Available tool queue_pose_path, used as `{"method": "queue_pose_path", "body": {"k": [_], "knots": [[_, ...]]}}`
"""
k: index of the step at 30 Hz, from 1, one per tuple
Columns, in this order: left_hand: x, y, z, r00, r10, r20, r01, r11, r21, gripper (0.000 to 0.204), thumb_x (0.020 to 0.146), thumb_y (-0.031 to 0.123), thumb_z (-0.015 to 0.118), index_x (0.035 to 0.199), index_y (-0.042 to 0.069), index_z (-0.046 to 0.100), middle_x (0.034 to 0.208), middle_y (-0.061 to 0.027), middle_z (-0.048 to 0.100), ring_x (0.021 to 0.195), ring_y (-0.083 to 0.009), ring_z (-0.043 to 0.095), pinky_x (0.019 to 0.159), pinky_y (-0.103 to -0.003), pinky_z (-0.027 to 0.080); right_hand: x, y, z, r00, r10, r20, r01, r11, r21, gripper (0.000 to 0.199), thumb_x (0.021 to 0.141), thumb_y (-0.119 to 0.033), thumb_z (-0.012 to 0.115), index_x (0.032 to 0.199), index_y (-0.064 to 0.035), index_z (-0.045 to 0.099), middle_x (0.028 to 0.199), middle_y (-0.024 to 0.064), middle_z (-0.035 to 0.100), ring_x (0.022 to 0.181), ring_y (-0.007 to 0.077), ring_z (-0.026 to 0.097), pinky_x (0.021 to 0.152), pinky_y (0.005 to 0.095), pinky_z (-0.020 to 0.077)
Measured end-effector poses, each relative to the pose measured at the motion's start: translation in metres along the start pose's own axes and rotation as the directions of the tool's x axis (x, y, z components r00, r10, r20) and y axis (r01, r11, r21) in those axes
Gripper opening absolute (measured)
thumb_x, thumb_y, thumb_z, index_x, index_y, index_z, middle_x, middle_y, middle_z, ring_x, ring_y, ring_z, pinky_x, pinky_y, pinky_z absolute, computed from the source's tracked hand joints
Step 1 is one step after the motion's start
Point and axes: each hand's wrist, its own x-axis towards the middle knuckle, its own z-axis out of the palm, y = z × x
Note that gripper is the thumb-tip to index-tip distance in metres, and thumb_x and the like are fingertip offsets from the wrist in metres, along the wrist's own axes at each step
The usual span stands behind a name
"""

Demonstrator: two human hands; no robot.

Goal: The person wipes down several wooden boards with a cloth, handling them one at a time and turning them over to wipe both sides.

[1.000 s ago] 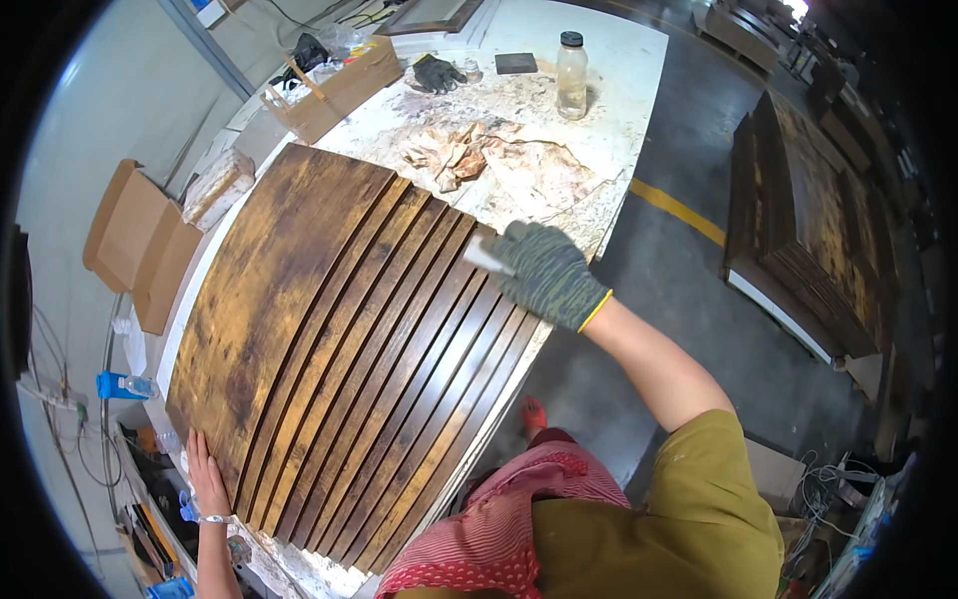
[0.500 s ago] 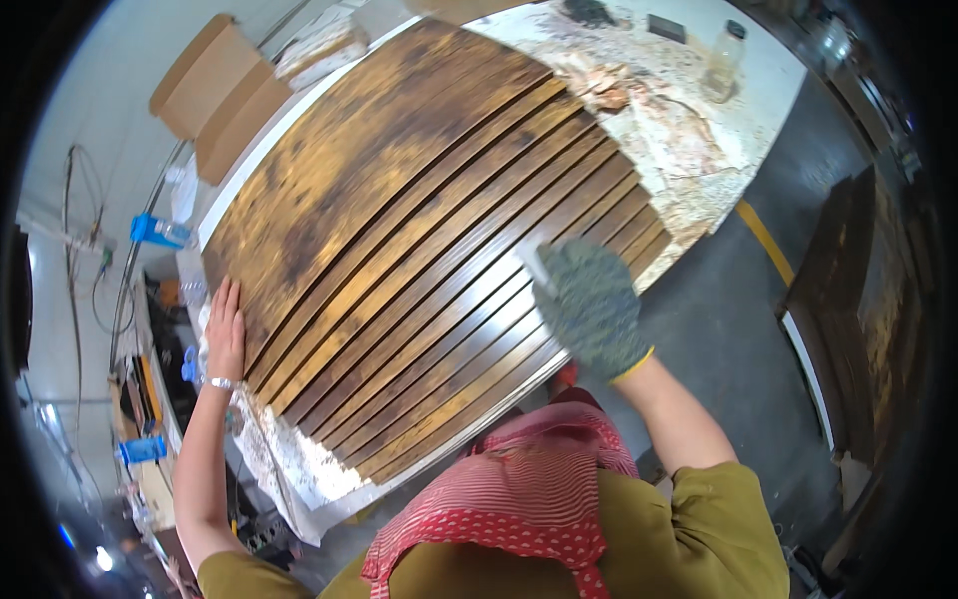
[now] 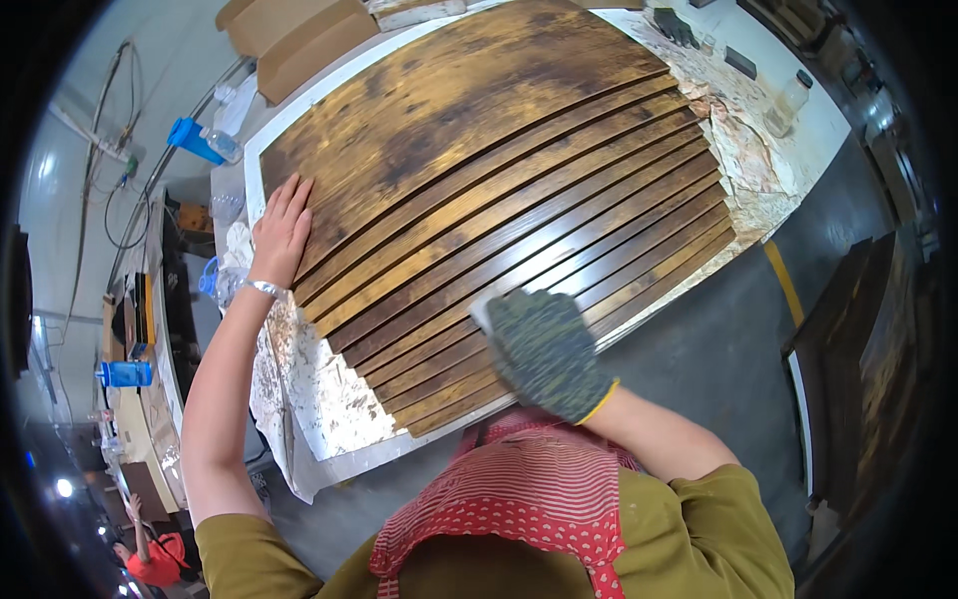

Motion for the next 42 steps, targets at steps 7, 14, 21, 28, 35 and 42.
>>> {"method": "queue_pose_path", "body": {"k": [7,14,21,28,35,42], "knots": [[-0.001,-0.003,0.009,0.998,-0.004,-0.063,0.001,0.999,-0.038,0.045,0.093,0.037,0.039,0.134,0.02,0.042,0.142,-0.0066,0.036,0.129,-0.025,0.034,0.099,-0.048,0.028,0.017,-0.08,0.036,0.991,-0.122,0.055,0.118,0.991,0.068,0.023,0.07,-0.021,0.061,0.087,-0.0048,0.059,0.077,0.0121,0.057,0.067,0.0248,0.057,0.06,0.0392,0.0429],[0.001,0.002,0.01,0.994,-0.003,-0.107,-0.002,0.999,-0.043,0.044,0.093,0.037,0.038,0.134,0.021,0.042,0.142,-0.0077,0.038,0.128,-0.0264,0.035,0.099,-0.049,0.029,0.008,-0.103,0.041,0.999,0.019,0.045,-0.017,0.999,-0.042,0.032,0.076,-0.026,0.059,0.099,-0.0034,0.056,0.077,0.0113,0.053,0.066,0.0272,0.053,0.061,0.041,0.0414],[-0.002,-0.004,0.012,0.995,-0.013,-0.103,0.004,0.997,-0.081,0.045,0.093,0.038,0.037,0.134,0.021,0.042,0.142,-0.0077,0.037,0.129,-0.0263,0.034,0.101,-0.051,0.027,0.008,-0.075,0.028,0.978,0.174,-0.114,-0.18,0.982,-0.05,0.016,0.077,-0.022,0.057,0.08,-0.0059,0.056,0.067,0.0129,0.051,0.062,0.0284,0.053,0.06,0.0408,0.043],[0.0,-0.004,0.012,0.996,-0.03,-0.079,0.026,0.998,-0.051,0.045,0.092,0.038,0.038,0.135,0.022,0.043,0.142,-0.0049,0.037,0.13,-0.0239,0.034,0.101,-0.049,0.027,0.009,-0.087,0.011,0.999,0.017,0.034,-0.014,0.996,-0.094,0.02,0.074,-0.021,0.059,0.086,-0.0053,0.056,0.074,0.0138,0.053,0.071,0.0295,0.055,0.063,0.0425,0.0443],[-0.002,-0.006,0.01,0.998,-0.019,-0.056,0.017,0.999,-0.031,0.045,0.093,0.036,0.038,0.136,0.021,0.041,0.143,-0.0044,0.036,0.131,-0.0232,0.032,0.101,-0.048,0.026,-0.003,-0.006,-0.004,0.959,0.28,-0.045,-0.283,0.957,-0.068,0.032,0.08,-0.025,0.054,0.099,0.0,0.059,0.078,0.0172,0.055,0.071,0.0321,0.055,0.065,0.0441,0.0431],[0.003,-0.001,0.006,1.0,0.006,-0.018,-0.006,1.0,-0.007,0.045,0.095,0.032,0.037,0.137,0.018,0.04,0.144,-0.0055,0.034,0.132,-0.0254,0.031,0.103,-0.044,0.026,-0.011,0.023,-0.014,0.995,0.095,-0.001,-0.095,0.993,-0.067,0.041,0.077,-0.029,0.06,0.107,-0.0012,0.058,0.081,0.0136,0.052,0.075,0.0296,0.055,0.067,0.0402,0.045]]}}
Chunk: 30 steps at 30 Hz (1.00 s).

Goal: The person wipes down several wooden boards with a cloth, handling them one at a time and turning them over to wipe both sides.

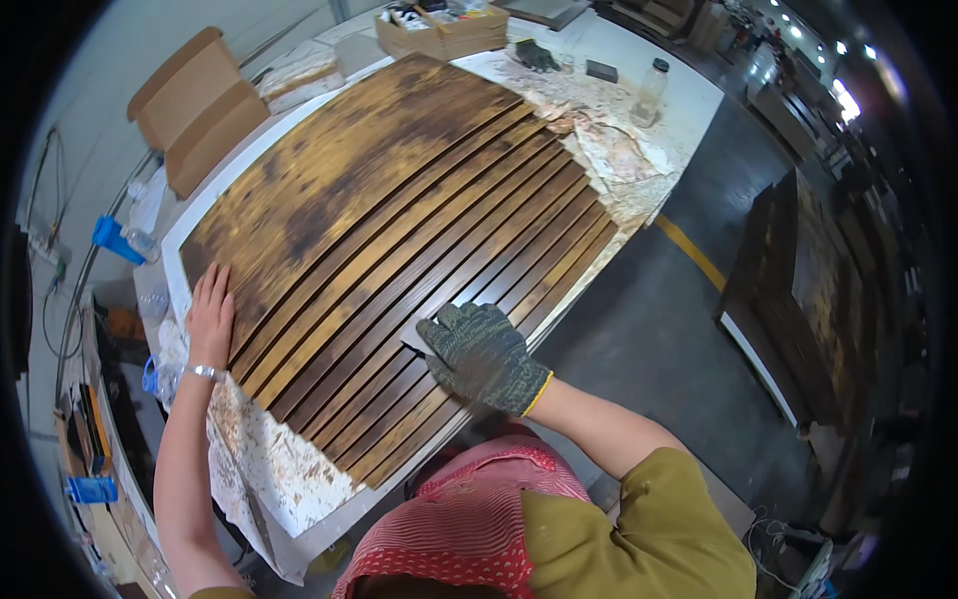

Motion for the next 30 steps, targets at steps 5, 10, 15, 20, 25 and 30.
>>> {"method": "queue_pose_path", "body": {"k": [5,10,15,20,25,30], "knots": [[-0.007,-0.005,-0.006,0.999,0.006,0.036,-0.006,1.0,0.001,0.046,0.095,0.028,0.036,0.139,0.014,0.038,0.146,-0.008,0.03,0.133,-0.0289,0.029,0.105,-0.042,0.023,-0.006,0.11,-0.02,0.988,0.105,-0.112,-0.121,0.982,-0.143,0.043,0.076,-0.028,0.063,0.108,-0.0004,0.058,0.085,0.0154,0.054,0.081,0.0321,0.056,0.071,0.0409,0.0463],[-0.001,0.007,-0.014,0.997,0.004,0.081,-0.005,1.0,0.002,0.046,0.096,0.027,0.032,0.14,0.012,0.036,0.147,-0.008,0.029,0.135,-0.0286,0.026,0.108,-0.041,0.019,-0.011,0.23,-0.065,0.94,0.334,-0.069,-0.34,0.898,-0.279,0.043,0.076,-0.035,0.061,0.108,-0.0054,0.061,0.09,0.0166,0.057,0.085,0.0327,0.057,0.076,0.0427,0.0455],[-0.003,0.002,-0.015,0.996,-0.005,0.084,0.001,0.999,0.043,0.046,0.096,0.026,0.033,0.139,0.012,0.037,0.146,-0.0091,0.031,0.134,-0.0293,0.028,0.107,-0.04,0.022,-0.019,0.242,-0.065,0.929,0.287,-0.232,-0.351,0.883,-0.312,0.038,0.078,-0.032,0.059,0.105,-0.0051,0.061,0.085,0.0183,0.056,0.081,0.0338,0.057,0.072,0.0438,0.0456],[-0.002,0.0,-0.015,0.997,0.051,0.057,-0.053,0.998,0.025,0.045,0.095,0.025,0.035,0.137,0.011,0.038,0.144,-0.0105,0.033,0.132,-0.0298,0.031,0.106,-0.04,0.026,-0.012,0.113,-0.045,0.96,-0.273,-0.069,0.27,0.962,-0.052,0.05,0.071,-0.027,0.064,0.115,-0.0039,0.057,0.089,0.0084,0.057,0.076,0.0245,0.056,0.064,0.0382,0.0443],[-0.001,0.004,-0.012,0.998,0.038,0.041,-0.039,0.999,0.02,0.044,0.095,0.029,0.036,0.137,0.015,0.039,0.144,-0.0078,0.033,0.132,-0.0265,0.032,0.102,-0.042,0.029,0.016,0.032,-0.019,0.872,-0.424,0.245,0.327,0.877,0.353,0.033,0.073,-0.022,0.061,0.101,-0.0057,0.059,0.082,0.0077,0.058,0.075,0.0245,0.058,0.063,0.0395,0.0461],[0.001,0.008,-0.009,1.0,0.019,0.024,-0.02,0.999,0.029,0.044,0.095,0.031,0.038,0.136,0.017,0.04,0.144,-0.0073,0.034,0.131,-0.0249,0.033,0.101,-0.042,0.03,0.033,-0.025,0.025,0.794,-0.598,0.114,0.473,0.724,0.502,0.02,0.078,-0.018,0.054,0.095,-0.0079,0.057,0.087,0.009,0.058,0.082,0.0257,0.059,0.073,0.0387,0.0454]]}}
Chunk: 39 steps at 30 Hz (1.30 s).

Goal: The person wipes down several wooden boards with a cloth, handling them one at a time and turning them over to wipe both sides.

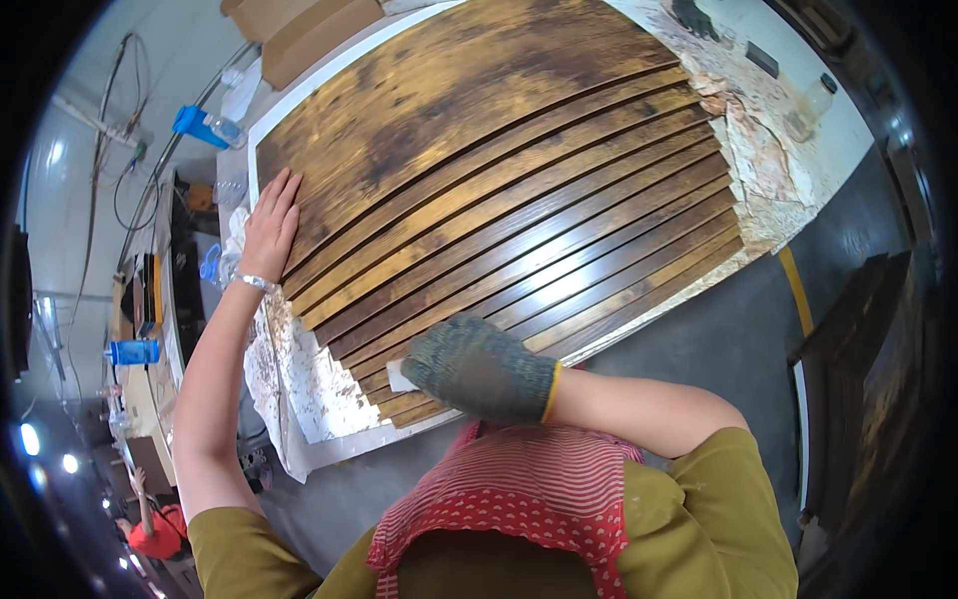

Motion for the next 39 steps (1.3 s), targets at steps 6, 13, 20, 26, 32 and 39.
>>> {"method": "queue_pose_path", "body": {"k": [6,13,20,26,32,39], "knots": [[-0.008,-0.001,-0.004,0.999,-0.011,-0.048,0.01,0.999,-0.032,0.044,0.094,0.032,0.04,0.135,0.019,0.042,0.141,-0.0062,0.038,0.128,-0.0245,0.036,0.098,-0.043,0.031,0.024,-0.006,0.016,0.995,0.022,0.094,0.0,0.972,-0.235,0.019,0.077,-0.017,0.055,0.092,-0.006,0.058,0.083,0.0075,0.059,0.078,0.0243,0.06,0.071,0.0373,0.0443],[-0.011,-0.004,0.0,0.997,-0.046,-0.056,0.047,0.999,0.005,0.044,0.094,0.036,0.039,0.135,0.021,0.042,0.142,-0.0055,0.037,0.128,-0.0233,0.036,0.099,-0.045,0.03,0.0,0.0,-0.005,0.999,0.03,-0.044,-0.046,0.916,-0.398,0.018,0.073,-0.018,0.059,0.086,-0.0052,0.056,0.08,0.0079,0.057,0.073,0.0225,0.058,0.069,0.0373,0.0445],[0.0,-0.003,0.006,0.997,-0.041,-0.06,0.039,0.998,-0.039,0.044,0.093,0.035,0.039,0.134,0.02,0.042,0.142,-0.0052,0.037,0.129,-0.0239,0.035,0.099,-0.047,0.031,0.076,-0.035,0.048,0.994,-0.07,0.083,0.074,0.996,-0.046,0.022,0.07,-0.021,0.063,0.082,-0.0028,0.059,0.077,0.0124,0.059,0.074,0.0284,0.06,0.067,0.0392,0.0457],[-0.006,-0.015,0.006,0.998,0.005,-0.055,-0.005,1.0,0.004,0.044,0.094,0.029,0.038,0.136,0.015,0.042,0.142,-0.0064,0.037,0.13,-0.0252,0.035,0.101,-0.04,0.031,0.013,0.001,0.001,0.999,0.045,0.012,-0.042,0.976,-0.214,0.021,0.074,-0.021,0.056,0.09,-0.007,0.057,0.084,0.008,0.056,0.077,0.0249,0.059,0.07,0.037,0.0458],[-0.005,-0.008,0.002,1.0,0.006,-0.002,-0.006,1.0,0.005,0.045,0.094,0.026,0.036,0.138,0.014,0.039,0.145,-0.0079,0.033,0.132,-0.0289,0.031,0.105,-0.04,0.026,-0.093,0.056,-0.083,0.968,0.25,-0.009,-0.23,0.876,-0.423,0.022,0.072,-0.019,0.061,0.091,-0.0103,0.057,0.079,0.0068,0.053,0.077,0.0245,0.058,0.068,0.0378,0.0465],[-0.004,-0.003,-0.005,0.997,-0.035,0.072,0.032,0.999,0.038,0.046,0.096,0.027,0.031,0.139,0.012,0.036,0.147,-0.0077,0.029,0.135,-0.0291,0.027,0.108,-0.041,0.021,-0.21,0.126,-0.168,0.833,0.536,-0.137,-0.531,0.705,-0.47,0.034,0.078,-0.025,0.061,0.105,-0.0047,0.057,0.088,0.0142,0.056,0.076,0.033,0.057,0.066,0.0414,0.0469]]}}
